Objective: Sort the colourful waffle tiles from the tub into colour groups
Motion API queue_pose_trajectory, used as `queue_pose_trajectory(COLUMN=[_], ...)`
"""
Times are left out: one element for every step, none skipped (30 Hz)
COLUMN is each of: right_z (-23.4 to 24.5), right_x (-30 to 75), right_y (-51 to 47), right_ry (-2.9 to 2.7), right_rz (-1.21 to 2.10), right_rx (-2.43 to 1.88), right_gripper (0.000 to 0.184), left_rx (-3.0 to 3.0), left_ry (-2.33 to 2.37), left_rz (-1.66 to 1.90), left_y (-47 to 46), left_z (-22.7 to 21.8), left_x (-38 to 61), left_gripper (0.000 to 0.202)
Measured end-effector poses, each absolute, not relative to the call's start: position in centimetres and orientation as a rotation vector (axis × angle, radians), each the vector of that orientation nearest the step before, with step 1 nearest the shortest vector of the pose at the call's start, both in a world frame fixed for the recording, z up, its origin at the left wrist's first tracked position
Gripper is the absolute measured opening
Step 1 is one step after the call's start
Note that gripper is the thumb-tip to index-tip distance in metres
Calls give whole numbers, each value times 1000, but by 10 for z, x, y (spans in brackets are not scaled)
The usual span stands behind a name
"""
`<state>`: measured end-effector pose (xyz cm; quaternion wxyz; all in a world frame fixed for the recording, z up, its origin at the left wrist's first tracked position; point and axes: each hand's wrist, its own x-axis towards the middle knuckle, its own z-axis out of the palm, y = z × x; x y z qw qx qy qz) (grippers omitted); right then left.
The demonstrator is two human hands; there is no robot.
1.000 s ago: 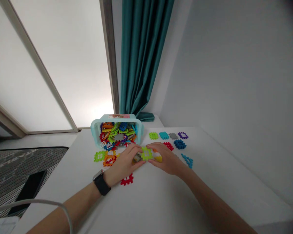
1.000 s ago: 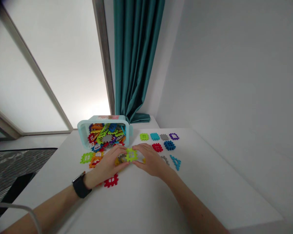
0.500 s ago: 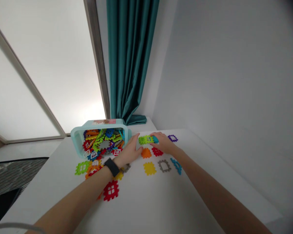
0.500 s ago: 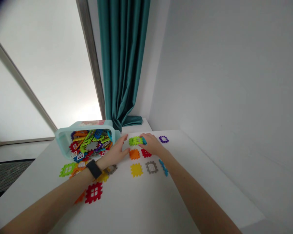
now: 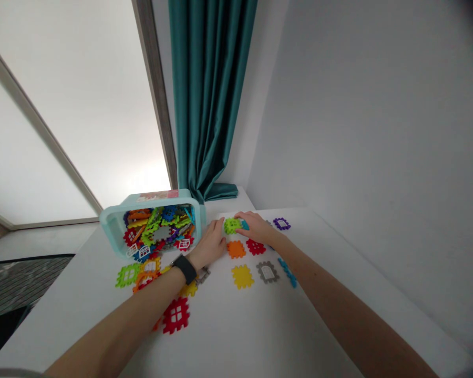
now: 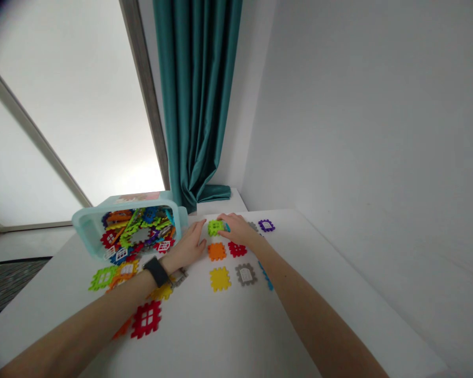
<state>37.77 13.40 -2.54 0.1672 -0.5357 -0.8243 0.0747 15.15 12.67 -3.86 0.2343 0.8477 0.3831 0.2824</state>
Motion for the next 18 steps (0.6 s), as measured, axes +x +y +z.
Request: queue_pose_trajectory(right_z=[-26,-26,-27,-27,-28,-29,-30,-31,-31,-32,-32,-32,-31,-31,-30,-29,-28,-27], right_x=[378,377,377,378,378,378,378,378,378,378,378,379,379,380,381,383,384,385], right_y=[135,136,136,137,138,139,139,140,141,141,142,142,143,143,144,145,147,148], right_ry=[-2349,-2354,-2360,-2367,-2374,-2381,-2389,-2397,-2405,-2412,-2420,-2428,-2437,-2445,-2453,-2460,-2466,-2471], right_rz=[217,220,224,227,230,232,235,238,241,246,251,257,265,272,280,288,295,300], right_rx=[-1523,-1522,-1522,-1522,-1524,-1527,-1529,-1531,-1531,-1531,-1530,-1528,-1526,-1524,-1523,-1522,-1523,-1524], right_gripper=[37,37,37,36,36,35,33,32,30,29,28,28,29,31,33,35,37,38], left_rx=[2329,2329,2329,2326,2324,2321,2319,2318,2317,2317,2318,2320,2322,2324,2327,2329,2331,2333], left_ry=[1062,1073,1084,1097,1109,1120,1129,1135,1140,1143,1143,1142,1141,1141,1142,1144,1146,1149], left_rz=[750,734,726,726,730,736,738,739,740,740,740,742,743,745,748,751,755,759], left_y=[127,129,131,133,136,139,142,145,147,149,151,152,153,154,154,155,155,155], left_z=[-40,-42,-42,-43,-44,-44,-44,-45,-46,-47,-49,-50,-51,-52,-53,-54,-55,-55], left_x=[155,158,160,162,163,164,165,166,167,168,169,170,172,173,173,174,174,174], left_gripper=[65,66,65,63,60,55,51,46,42,38,35,32,30,29,28,29,30,30])
